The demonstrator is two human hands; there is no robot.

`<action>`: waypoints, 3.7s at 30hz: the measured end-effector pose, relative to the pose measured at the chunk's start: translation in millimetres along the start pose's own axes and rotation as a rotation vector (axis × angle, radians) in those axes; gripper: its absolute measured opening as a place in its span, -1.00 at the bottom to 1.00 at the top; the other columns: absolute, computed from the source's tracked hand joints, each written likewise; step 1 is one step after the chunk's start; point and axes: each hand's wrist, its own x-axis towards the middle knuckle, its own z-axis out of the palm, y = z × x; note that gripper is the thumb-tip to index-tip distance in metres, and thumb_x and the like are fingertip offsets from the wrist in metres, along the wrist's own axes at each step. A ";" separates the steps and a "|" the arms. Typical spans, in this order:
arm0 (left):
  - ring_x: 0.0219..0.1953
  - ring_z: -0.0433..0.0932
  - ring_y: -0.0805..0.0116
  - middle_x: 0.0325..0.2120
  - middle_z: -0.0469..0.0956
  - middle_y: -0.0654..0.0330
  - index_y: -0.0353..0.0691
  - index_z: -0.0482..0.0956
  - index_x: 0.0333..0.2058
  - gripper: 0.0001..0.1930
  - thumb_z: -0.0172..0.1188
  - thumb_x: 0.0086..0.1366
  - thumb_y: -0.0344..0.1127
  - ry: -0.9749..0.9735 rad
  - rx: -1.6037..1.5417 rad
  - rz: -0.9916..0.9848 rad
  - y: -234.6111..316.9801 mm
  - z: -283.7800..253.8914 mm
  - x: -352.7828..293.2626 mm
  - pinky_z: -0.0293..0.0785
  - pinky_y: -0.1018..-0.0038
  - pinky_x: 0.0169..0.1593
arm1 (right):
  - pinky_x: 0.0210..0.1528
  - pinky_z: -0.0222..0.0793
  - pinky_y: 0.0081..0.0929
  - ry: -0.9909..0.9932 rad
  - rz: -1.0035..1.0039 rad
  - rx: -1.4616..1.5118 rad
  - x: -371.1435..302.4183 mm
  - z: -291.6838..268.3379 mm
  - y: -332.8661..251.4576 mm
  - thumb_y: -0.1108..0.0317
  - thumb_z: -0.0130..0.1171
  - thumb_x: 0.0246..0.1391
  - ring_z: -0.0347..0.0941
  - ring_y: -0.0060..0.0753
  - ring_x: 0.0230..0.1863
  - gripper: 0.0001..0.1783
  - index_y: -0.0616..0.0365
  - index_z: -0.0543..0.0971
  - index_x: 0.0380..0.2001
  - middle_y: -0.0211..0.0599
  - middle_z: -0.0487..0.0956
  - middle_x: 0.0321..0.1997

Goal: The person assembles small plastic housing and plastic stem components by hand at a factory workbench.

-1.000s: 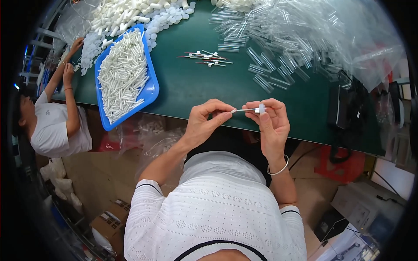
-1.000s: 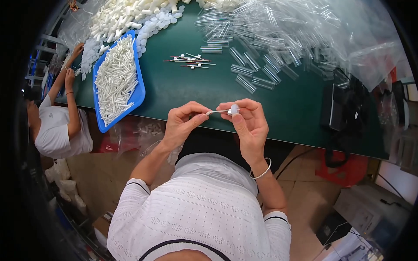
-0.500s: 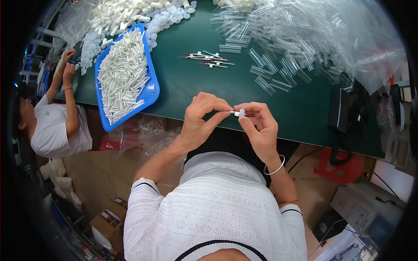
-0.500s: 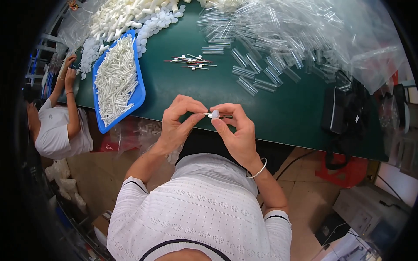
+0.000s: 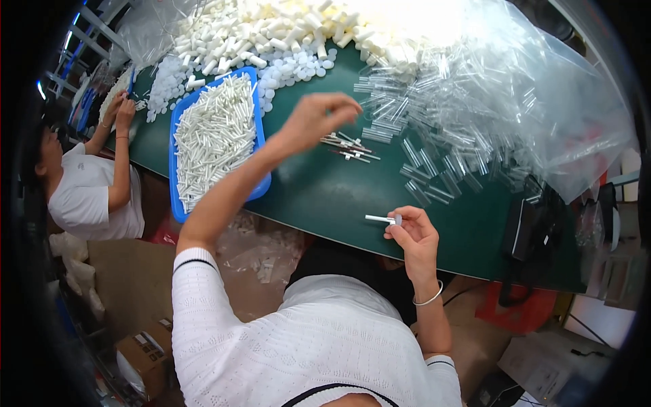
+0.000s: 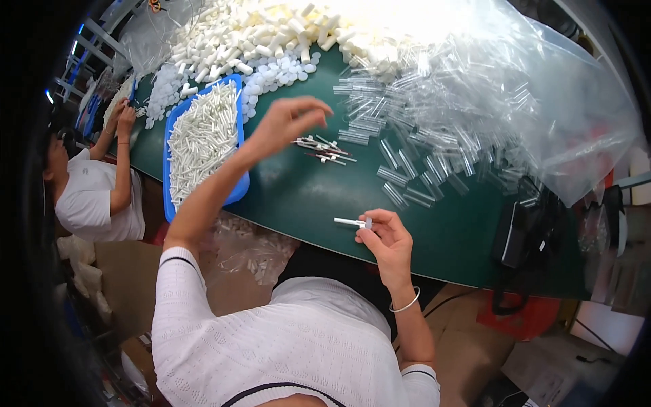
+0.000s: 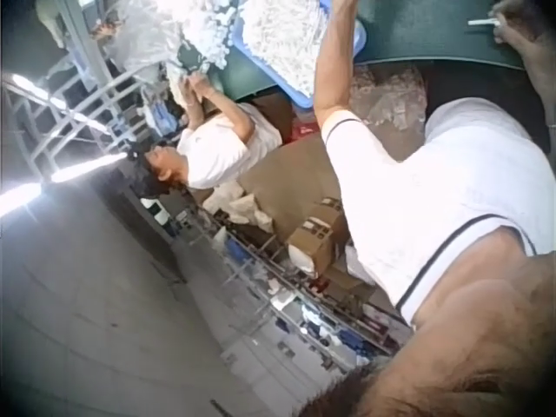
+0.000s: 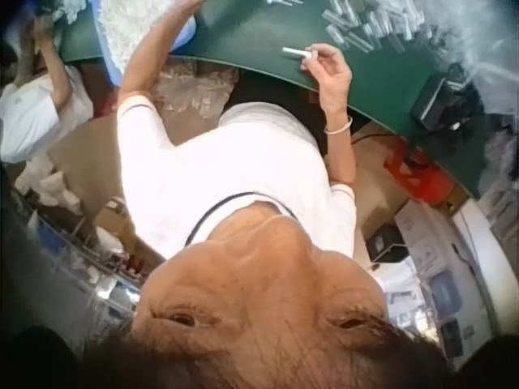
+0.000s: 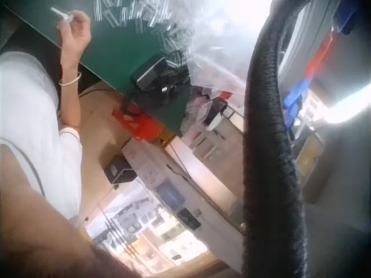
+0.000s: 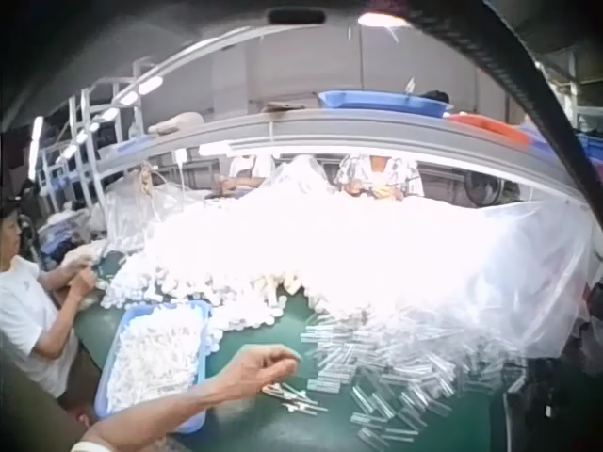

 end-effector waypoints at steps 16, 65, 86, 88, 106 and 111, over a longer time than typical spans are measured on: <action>-0.34 0.64 0.10 -0.45 0.65 0.01 -0.25 0.66 -0.39 -0.68 0.21 0.01 -0.10 0.210 0.679 -0.347 -64.6 -71.1 92.9 0.52 0.26 -0.26 | -0.16 0.53 -0.53 -0.010 0.007 -0.031 -12.5 -5.5 5.4 0.58 0.10 0.15 0.53 -0.51 -0.25 -0.75 0.34 0.49 -0.08 -0.21 0.56 -0.14; -0.36 0.62 0.40 -0.37 0.63 0.12 -0.31 0.59 -0.15 -0.69 0.27 0.09 -0.64 -0.014 -0.052 0.035 77.9 100.5 -146.2 0.54 0.53 -0.27 | 0.00 0.48 -0.45 0.068 -0.141 -0.091 -42.4 -8.4 8.1 0.44 0.27 0.08 0.55 -0.31 -0.08 -0.71 0.26 0.49 -0.14 -0.14 0.58 -0.08; -0.12 0.52 0.30 -0.20 0.54 0.18 -0.26 0.47 -0.25 -0.83 0.24 0.19 -0.48 -0.436 -0.355 -0.087 74.6 120.8 -89.9 0.45 0.40 -0.07 | -0.26 0.42 -0.50 0.185 -0.473 -0.734 -55.3 -41.8 -40.5 0.60 0.28 -0.06 0.51 -0.31 -0.32 -0.69 0.18 0.60 -0.18 -0.26 0.59 -0.28; -0.15 0.53 0.40 -0.19 0.54 0.17 -0.31 0.48 -0.17 -0.84 0.18 0.29 -0.46 -0.455 -0.454 -0.113 76.3 119.1 -101.9 0.45 0.47 -0.03 | -0.27 0.42 -0.50 0.122 -0.479 -0.744 -54.0 -37.8 -35.5 0.60 0.28 -0.06 0.50 -0.30 -0.33 -0.69 0.18 0.60 -0.18 -0.26 0.59 -0.29; -0.49 0.30 0.58 -0.55 0.41 0.32 -0.28 0.52 -0.12 -0.76 -0.03 0.44 -0.26 -0.603 -0.411 -0.210 90.7 102.5 -154.2 0.26 0.56 -0.40 | -0.31 0.47 -0.62 -0.220 -0.030 -0.493 -73.1 -24.7 -30.3 0.53 0.26 0.06 0.52 -0.58 -0.43 -0.78 0.29 0.47 -0.23 -0.30 0.57 -0.44; -0.56 0.23 0.44 -0.63 0.29 0.25 -0.32 0.50 -0.21 -0.71 -0.10 0.46 -0.21 -0.580 -0.436 -0.181 77.0 112.4 -171.8 0.26 0.46 -0.42 | -0.33 0.51 -0.64 -0.263 0.053 -0.361 -76.5 -20.7 -24.5 0.51 0.14 0.17 0.54 -0.60 -0.41 -0.89 0.33 0.44 -0.30 -0.29 0.60 -0.41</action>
